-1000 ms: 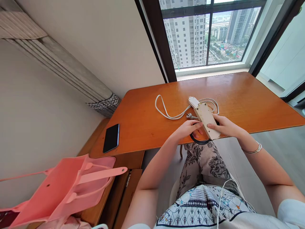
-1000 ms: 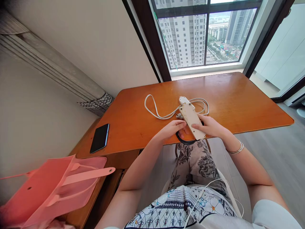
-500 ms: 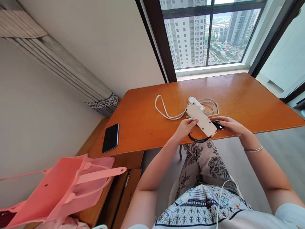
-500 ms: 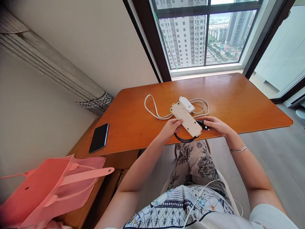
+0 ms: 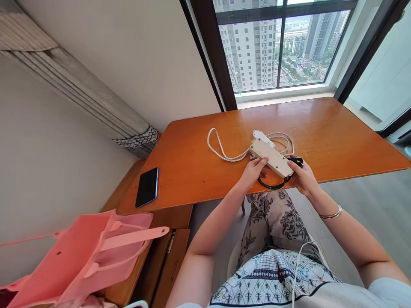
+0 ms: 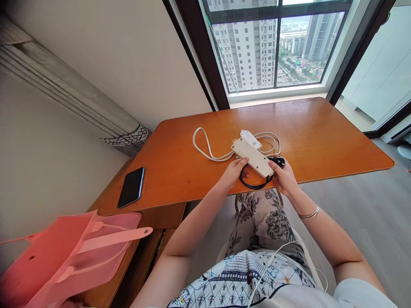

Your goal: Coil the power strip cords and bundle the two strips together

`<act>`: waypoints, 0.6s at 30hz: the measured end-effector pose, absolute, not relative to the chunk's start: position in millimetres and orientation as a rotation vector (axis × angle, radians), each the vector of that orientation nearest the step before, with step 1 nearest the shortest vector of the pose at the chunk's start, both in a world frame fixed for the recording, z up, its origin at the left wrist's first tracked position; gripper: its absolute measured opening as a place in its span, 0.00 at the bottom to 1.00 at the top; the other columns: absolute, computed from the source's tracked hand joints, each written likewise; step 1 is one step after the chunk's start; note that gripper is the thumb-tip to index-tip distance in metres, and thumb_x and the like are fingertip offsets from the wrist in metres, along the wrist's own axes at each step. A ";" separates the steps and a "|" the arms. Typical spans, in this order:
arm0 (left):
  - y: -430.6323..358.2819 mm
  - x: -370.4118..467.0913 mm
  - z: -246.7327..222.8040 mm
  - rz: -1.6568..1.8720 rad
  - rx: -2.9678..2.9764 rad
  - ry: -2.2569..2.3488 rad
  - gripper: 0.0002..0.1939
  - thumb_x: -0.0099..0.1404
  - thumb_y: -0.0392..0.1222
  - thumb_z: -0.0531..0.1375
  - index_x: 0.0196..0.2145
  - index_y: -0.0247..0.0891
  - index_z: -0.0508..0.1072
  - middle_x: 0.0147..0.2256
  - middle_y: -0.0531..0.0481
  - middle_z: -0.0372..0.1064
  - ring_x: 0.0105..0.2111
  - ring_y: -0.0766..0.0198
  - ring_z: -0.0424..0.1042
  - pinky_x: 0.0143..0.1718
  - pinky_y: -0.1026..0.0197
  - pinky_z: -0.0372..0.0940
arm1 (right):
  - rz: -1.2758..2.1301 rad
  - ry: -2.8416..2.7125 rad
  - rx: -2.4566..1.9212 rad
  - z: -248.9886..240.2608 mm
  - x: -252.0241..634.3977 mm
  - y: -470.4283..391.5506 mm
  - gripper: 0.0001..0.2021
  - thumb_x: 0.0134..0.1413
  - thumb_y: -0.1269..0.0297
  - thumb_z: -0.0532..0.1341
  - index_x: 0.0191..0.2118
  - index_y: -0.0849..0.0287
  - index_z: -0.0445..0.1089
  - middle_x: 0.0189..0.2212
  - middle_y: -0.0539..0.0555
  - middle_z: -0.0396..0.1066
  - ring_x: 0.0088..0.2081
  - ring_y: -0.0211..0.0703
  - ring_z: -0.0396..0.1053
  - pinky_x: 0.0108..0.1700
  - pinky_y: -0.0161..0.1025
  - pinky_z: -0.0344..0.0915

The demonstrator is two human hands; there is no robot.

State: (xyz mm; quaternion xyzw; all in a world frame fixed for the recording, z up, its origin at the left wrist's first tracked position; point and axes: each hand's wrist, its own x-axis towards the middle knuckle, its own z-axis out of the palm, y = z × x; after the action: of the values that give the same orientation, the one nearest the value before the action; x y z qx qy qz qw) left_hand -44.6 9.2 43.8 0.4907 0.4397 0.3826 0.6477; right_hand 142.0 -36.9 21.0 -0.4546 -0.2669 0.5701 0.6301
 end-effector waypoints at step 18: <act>38.6 -50.9 8.7 1.156 1.301 1.043 0.14 0.60 0.48 0.62 0.39 0.36 0.71 0.37 0.47 0.75 0.31 0.66 0.73 0.37 0.62 0.69 | 0.576 -0.565 -1.251 18.1 306.8 143.5 0.19 0.45 0.61 0.68 0.36 0.54 0.55 0.31 0.45 0.63 0.31 0.37 0.68 0.34 0.38 0.73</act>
State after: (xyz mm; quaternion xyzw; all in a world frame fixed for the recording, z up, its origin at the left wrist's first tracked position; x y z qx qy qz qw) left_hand -50.9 38.6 8.7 0.5446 0.4363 0.4840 0.5280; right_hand 306.8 143.5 18.1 -0.5693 -0.2571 0.2621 0.7356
